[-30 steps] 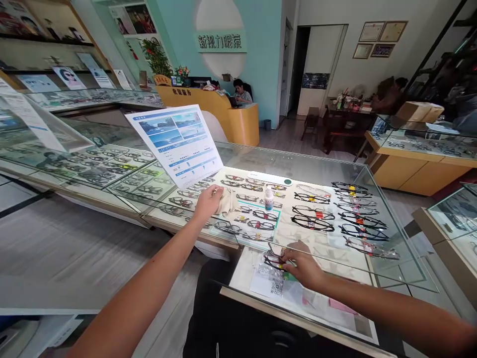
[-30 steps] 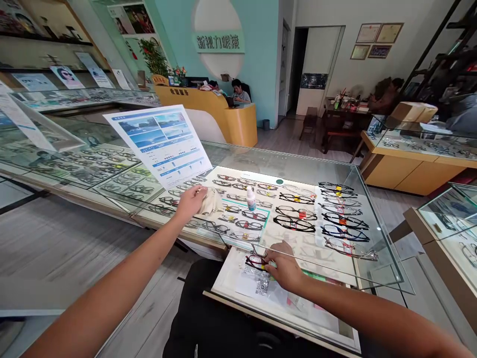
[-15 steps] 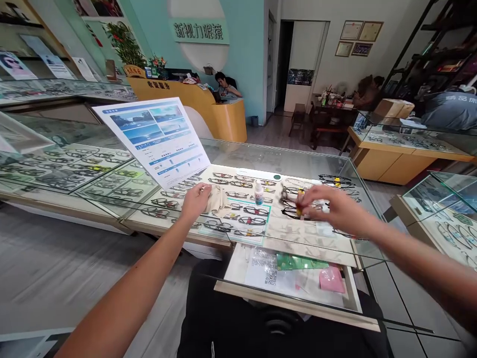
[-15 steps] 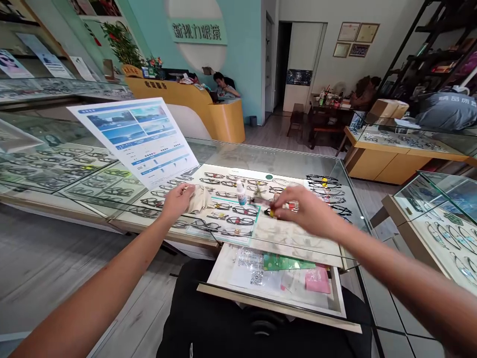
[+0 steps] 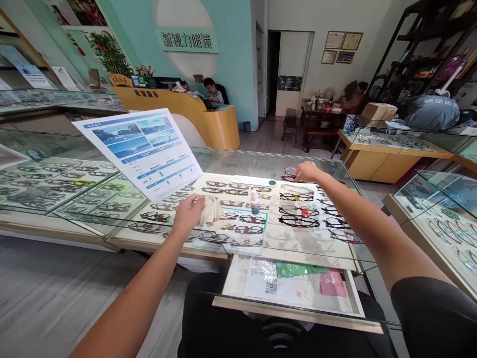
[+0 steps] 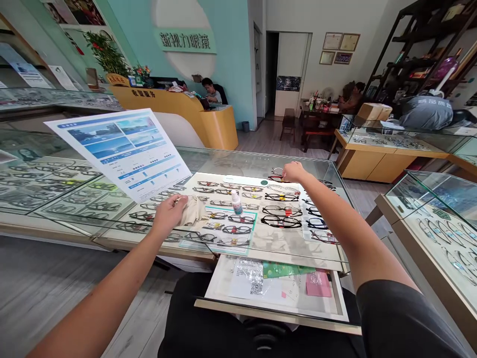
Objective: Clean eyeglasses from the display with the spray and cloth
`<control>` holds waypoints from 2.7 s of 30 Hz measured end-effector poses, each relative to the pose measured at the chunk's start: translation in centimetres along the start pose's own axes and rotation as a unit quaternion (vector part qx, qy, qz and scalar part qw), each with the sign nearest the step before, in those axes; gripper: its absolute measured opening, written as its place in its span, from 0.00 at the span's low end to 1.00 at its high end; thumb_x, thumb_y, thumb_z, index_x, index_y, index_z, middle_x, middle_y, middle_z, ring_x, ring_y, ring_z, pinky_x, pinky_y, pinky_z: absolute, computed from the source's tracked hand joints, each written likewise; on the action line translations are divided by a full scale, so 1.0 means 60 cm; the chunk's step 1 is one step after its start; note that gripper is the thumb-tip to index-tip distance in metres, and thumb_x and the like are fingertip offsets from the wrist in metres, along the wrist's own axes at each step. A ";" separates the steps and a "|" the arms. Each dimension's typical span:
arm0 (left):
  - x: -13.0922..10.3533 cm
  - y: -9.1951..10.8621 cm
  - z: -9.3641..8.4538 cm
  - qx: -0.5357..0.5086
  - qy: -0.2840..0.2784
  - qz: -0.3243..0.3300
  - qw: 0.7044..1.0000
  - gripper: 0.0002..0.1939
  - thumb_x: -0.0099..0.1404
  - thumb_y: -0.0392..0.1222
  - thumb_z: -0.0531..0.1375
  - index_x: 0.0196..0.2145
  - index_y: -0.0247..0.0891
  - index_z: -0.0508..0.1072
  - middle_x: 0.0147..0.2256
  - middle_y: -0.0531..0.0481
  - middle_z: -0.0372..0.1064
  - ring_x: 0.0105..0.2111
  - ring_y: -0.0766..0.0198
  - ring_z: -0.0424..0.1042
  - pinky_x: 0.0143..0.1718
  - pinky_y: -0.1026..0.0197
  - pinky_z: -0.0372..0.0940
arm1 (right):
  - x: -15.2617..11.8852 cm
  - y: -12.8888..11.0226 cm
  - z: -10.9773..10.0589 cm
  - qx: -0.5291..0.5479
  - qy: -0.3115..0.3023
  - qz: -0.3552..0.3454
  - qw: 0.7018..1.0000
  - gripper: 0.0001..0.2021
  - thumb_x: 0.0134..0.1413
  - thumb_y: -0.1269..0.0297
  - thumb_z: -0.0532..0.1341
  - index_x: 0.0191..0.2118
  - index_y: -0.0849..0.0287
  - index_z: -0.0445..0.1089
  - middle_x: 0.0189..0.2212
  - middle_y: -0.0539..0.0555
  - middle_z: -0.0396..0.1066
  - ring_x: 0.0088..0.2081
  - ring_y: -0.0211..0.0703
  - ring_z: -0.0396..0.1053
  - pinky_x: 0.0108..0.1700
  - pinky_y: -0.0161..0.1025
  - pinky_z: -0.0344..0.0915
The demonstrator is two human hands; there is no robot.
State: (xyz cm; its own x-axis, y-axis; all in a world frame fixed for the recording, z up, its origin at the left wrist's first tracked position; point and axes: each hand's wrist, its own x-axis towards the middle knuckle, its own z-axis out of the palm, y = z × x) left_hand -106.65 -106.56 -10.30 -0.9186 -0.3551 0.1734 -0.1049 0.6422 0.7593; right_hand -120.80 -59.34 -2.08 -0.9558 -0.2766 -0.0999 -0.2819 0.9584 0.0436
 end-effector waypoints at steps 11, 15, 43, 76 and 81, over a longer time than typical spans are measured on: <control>-0.002 0.005 0.002 -0.005 -0.003 -0.020 1.000 0.16 0.70 0.57 0.59 0.40 0.42 0.77 0.22 0.54 0.59 0.25 0.59 0.61 0.28 0.58 0.52 | 0.014 0.032 0.032 0.009 -0.032 -0.013 0.999 0.15 0.67 0.55 0.67 0.53 0.53 0.84 0.52 0.59 0.80 0.64 0.60 0.70 0.75 0.58 0.50; -0.003 0.006 0.002 -0.002 0.006 -0.007 1.000 0.17 0.70 0.57 0.59 0.39 0.42 0.78 0.24 0.53 0.63 0.27 0.59 0.62 0.31 0.59 0.54 | 0.016 0.033 0.039 0.009 -0.026 -0.015 1.000 0.15 0.68 0.57 0.66 0.54 0.55 0.83 0.47 0.60 0.81 0.62 0.59 0.71 0.75 0.58 0.48; -0.010 0.068 -0.042 0.162 0.008 0.104 0.981 0.23 0.72 0.55 0.55 0.55 0.38 0.78 0.50 0.37 0.81 0.50 0.46 0.77 0.47 0.53 0.68 | -0.624 0.074 0.127 0.127 0.168 -0.093 0.973 0.28 0.66 0.38 0.66 0.67 0.37 0.72 0.68 0.55 0.71 0.67 0.65 0.69 0.66 0.63 0.70; -0.253 0.018 0.078 0.242 -0.002 0.391 0.888 0.47 0.77 0.68 0.51 0.81 0.38 0.45 0.75 0.29 0.58 0.76 0.34 0.57 0.75 0.32 0.54 | -0.633 0.099 0.299 0.046 0.338 0.116 0.933 0.40 0.70 0.34 0.60 0.76 0.54 0.59 0.67 0.65 0.70 0.70 0.70 0.64 0.74 0.70 0.54; -0.254 0.017 0.095 0.237 0.026 0.371 0.897 0.44 0.77 0.63 0.56 0.79 0.34 0.53 0.71 0.25 0.63 0.74 0.32 0.59 0.73 0.31 0.56 | -0.628 0.091 0.309 0.026 0.343 0.123 0.931 0.36 0.73 0.40 0.61 0.75 0.56 0.59 0.67 0.66 0.70 0.68 0.69 0.66 0.74 0.70 0.54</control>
State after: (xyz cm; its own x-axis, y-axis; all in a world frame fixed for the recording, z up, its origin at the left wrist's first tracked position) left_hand -94.93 -96.65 -15.74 -0.7844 0.2671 0.5598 0.3677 0.9271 0.0728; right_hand -84.77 -42.37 -16.48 -0.8251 -0.0103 0.5650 -0.0599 0.9958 -0.0693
